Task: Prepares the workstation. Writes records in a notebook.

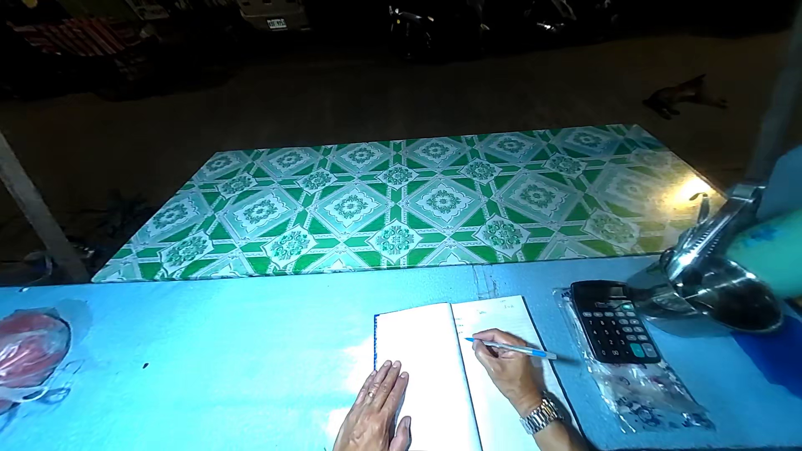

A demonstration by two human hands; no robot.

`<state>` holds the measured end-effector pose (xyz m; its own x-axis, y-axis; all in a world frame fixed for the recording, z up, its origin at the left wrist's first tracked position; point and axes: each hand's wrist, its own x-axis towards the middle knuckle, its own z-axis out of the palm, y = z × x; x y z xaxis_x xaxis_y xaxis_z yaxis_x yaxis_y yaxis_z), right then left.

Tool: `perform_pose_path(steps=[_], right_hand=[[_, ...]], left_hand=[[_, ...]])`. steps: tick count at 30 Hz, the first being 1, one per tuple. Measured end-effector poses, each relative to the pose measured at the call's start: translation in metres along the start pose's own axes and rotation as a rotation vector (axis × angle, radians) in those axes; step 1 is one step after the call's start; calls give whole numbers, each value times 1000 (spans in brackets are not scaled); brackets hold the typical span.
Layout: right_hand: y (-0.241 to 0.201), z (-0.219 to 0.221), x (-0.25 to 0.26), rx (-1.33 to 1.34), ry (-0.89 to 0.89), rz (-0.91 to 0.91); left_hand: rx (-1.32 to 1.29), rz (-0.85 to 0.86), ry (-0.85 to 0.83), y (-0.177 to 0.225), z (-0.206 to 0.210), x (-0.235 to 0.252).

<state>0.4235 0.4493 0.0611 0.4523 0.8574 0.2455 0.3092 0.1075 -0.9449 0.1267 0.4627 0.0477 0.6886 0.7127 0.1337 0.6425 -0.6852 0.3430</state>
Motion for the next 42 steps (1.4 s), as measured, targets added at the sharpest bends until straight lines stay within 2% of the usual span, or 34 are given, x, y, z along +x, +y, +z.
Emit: perform_pose_path(steps=[7,16,22,31,37,42], right_hand=[[-9,0,-8,-123,-65,41],[4,3,-11,-236,-42,-36],[-2,7,-4,-141,-13,21],[4,7,-4,-162,-10,-18],[1,6,-3,-48,32,-43],[4,6,-5,-228,0,-64]], left_hand=[[4,2,-19,0,-1,0],[-3,9,4,-1,1,0],[3,15,4,-2,1,0],[7,3,1,-1,1,0],[16,11,-5,-2,1,0],[3,10,3,-2,1,-1]])
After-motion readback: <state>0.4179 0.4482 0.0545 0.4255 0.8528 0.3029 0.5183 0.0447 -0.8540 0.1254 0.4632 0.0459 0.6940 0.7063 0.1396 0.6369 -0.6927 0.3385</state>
